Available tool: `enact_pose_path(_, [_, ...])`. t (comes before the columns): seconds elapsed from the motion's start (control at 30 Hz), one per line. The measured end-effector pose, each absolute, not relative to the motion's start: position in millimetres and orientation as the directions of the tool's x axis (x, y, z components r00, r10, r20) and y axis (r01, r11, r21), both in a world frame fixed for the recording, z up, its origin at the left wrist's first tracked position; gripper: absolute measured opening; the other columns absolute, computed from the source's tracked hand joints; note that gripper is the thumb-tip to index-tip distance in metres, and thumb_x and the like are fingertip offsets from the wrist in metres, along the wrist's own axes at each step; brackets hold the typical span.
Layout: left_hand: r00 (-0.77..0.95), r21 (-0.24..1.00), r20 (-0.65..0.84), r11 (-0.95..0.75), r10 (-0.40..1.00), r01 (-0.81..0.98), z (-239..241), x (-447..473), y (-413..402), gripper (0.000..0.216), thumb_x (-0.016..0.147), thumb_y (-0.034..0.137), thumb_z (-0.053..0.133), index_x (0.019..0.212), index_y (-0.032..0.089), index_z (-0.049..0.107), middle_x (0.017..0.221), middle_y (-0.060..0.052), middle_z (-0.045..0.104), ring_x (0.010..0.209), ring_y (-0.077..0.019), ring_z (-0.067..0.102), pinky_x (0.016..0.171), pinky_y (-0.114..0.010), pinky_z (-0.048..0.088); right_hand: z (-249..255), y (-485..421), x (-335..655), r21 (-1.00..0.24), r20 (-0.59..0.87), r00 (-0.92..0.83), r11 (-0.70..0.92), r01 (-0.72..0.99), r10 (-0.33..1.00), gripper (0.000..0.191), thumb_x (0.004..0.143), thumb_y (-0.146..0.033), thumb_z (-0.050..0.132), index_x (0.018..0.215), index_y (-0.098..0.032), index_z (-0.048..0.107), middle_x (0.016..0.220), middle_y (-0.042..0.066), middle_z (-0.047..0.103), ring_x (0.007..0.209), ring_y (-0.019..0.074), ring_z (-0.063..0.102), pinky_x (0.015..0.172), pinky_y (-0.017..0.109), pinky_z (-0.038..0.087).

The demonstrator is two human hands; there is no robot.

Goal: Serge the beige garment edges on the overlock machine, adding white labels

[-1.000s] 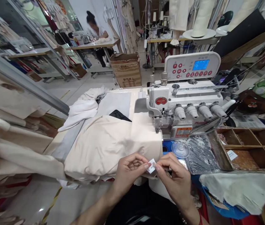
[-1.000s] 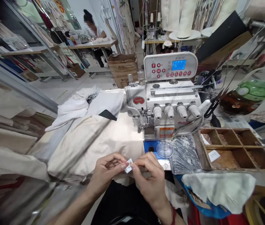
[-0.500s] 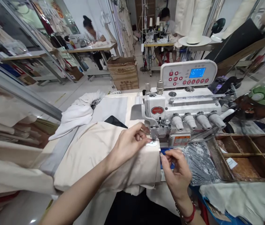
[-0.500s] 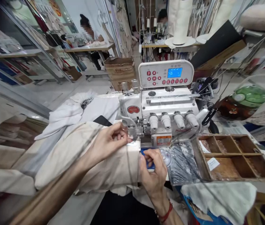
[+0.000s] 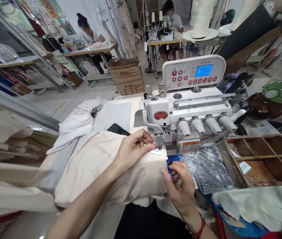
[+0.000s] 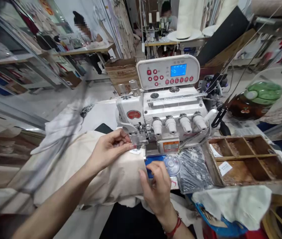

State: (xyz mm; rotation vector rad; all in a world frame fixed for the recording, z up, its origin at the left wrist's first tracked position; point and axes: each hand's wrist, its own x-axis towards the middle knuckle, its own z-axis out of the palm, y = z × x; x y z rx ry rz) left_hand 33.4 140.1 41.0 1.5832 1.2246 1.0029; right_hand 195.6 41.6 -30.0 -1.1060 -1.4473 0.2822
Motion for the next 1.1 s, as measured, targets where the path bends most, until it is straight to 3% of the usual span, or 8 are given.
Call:
enact_pose_path(0.17, [0.245,0.939,0.063,-0.141,0.967,0.315,51.7,30.5,123.3,0.021,0.074,0.032,0.082,0.073,0.017,0.067,0.068,0.003,0.063,0.057,-0.0072,0.047,0.053,-0.019,0.038,-20.4,38.9,198.7,-0.700,0.677,0.190,0.543,0.464,0.711,0.016,0.093,-0.007,0.064,0.100,-0.022,0.061,0.084,0.002,0.061,0.063,0.0132,0.055,0.046,0.022,0.044])
enact_pose_path(0.3, [0.246,0.921,0.093,-0.178,0.965,0.348,62.0,26.5,97.1,0.016,0.079,0.028,0.080,0.073,0.019,0.068,0.068,0.004,0.064,0.058,-0.0075,0.050,0.056,-0.018,0.041,-12.0,25.3,201.9,-0.713,0.687,0.209,0.591,0.376,0.696,0.021,0.093,-0.004,0.061,0.103,-0.022,0.064,0.080,0.001,0.063,0.069,0.0151,0.060,0.061,0.026,0.053])
enact_pose_path(0.4, [0.245,0.908,0.144,-0.226,0.959,0.352,64.2,26.6,81.2,0.014,0.079,0.023,0.078,0.070,0.020,0.067,0.065,0.005,0.064,0.059,-0.0075,0.051,0.058,-0.017,0.043,-8.5,22.1,200.4,-0.867,0.497,0.168,0.484,0.116,0.851,0.013,0.097,-0.028,0.070,0.109,-0.024,0.068,0.082,0.001,0.065,0.065,0.0142,0.060,0.055,0.022,0.054])
enact_pose_path(0.47, [0.253,0.901,0.162,-0.247,0.954,0.356,62.6,27.4,74.8,0.013,0.081,0.021,0.076,0.070,0.020,0.068,0.066,0.005,0.065,0.060,-0.0077,0.053,0.059,-0.017,0.044,-8.9,24.1,197.2,-0.931,0.352,0.089,0.359,-0.065,0.932,0.033,0.087,-0.043,0.082,0.111,-0.024,0.069,0.087,0.002,0.068,0.066,0.0147,0.064,0.051,0.020,0.054])
enact_pose_path(0.53, [0.265,0.898,0.172,-0.262,0.949,0.354,60.0,27.8,71.4,0.012,0.083,0.021,0.073,0.072,0.020,0.068,0.067,0.004,0.065,0.061,-0.0081,0.055,0.060,-0.016,0.045,-10.7,26.0,193.1,-0.951,0.276,0.023,0.276,-0.141,0.961,0.038,0.082,-0.045,0.086,0.109,-0.024,0.070,0.091,0.002,0.070,0.066,0.0139,0.065,0.052,0.019,0.055])
enact_pose_path(0.67, [0.302,0.878,0.202,-0.309,0.932,0.365,57.0,26.4,67.8,0.012,0.088,0.020,0.068,0.076,0.020,0.070,0.069,0.003,0.066,0.062,-0.0094,0.057,0.061,-0.017,0.048,-14.0,22.9,187.5,-0.967,0.255,0.067,0.256,-0.005,0.965,0.011,0.097,-0.032,0.069,0.096,-0.023,0.076,0.080,0.000,0.070,0.057,0.0099,0.061,0.055,0.018,0.052])
enact_pose_path(0.87, [0.307,0.919,0.175,-0.267,0.935,0.289,52.4,24.5,60.1,0.009,0.086,0.027,0.073,0.091,0.021,0.076,0.083,-0.003,0.074,0.069,-0.0122,0.066,0.066,-0.020,0.055,-14.9,17.4,186.5,-0.976,0.219,0.121,0.220,0.005,0.968,0.022,0.097,-0.039,0.069,0.087,-0.022,0.079,0.071,0.001,0.073,0.055,0.0142,0.069,0.051,0.020,0.057])
enact_pose_path(1.1, [0.124,0.990,0.062,-0.077,0.990,0.118,35.2,29.0,53.1,0.017,0.077,0.032,0.083,0.084,0.018,0.076,0.078,-0.004,0.076,0.066,-0.0137,0.072,0.059,-0.017,0.059,-17.6,16.0,184.6,-0.967,0.200,0.128,0.217,-0.136,0.971,0.027,0.099,-0.042,0.066,0.090,-0.021,0.081,0.071,0.003,0.076,0.052,0.0153,0.069,0.049,0.022,0.060])
